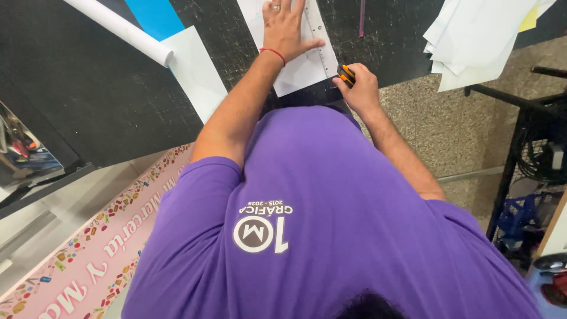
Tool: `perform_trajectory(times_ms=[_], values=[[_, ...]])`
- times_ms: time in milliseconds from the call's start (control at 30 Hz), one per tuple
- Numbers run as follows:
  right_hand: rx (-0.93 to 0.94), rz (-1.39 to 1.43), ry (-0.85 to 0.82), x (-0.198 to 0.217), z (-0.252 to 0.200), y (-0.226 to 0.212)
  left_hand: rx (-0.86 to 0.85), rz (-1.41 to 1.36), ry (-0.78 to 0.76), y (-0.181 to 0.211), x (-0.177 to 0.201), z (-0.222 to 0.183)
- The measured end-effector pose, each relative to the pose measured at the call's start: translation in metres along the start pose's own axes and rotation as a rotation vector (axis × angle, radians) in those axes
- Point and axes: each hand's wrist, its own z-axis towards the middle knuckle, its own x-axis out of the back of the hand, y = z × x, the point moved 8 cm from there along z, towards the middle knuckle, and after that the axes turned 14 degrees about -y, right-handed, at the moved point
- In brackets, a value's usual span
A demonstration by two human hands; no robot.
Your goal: Measuring, marking, and cutting vinyl sheets on a production table in preparation for application.
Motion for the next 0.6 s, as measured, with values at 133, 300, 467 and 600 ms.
perform_trajectory(times_ms=[133, 300, 467, 600], values=[[-0.090, -0.001, 0.038, -0.001, 0.001, 0.023, 0.033, -0.147, -0.208, 0.001, -0.013, 0.010], [-0.201, -0.015, -0.007, -0.003, 0.000, 0.024, -0.012, -0.324, -0.217, -0.001, -0.011, 0.003], [-0.205, -0.035, -0.008, -0.003, 0.003, 0.025, -0.004, -0.352, -0.253, -0.001, -0.006, 0.002], [-0.187, -0.040, 0.005, 0.001, 0.004, 0.019, -0.030, -0.395, -0.172, -0.006, -0.012, 0.004]])
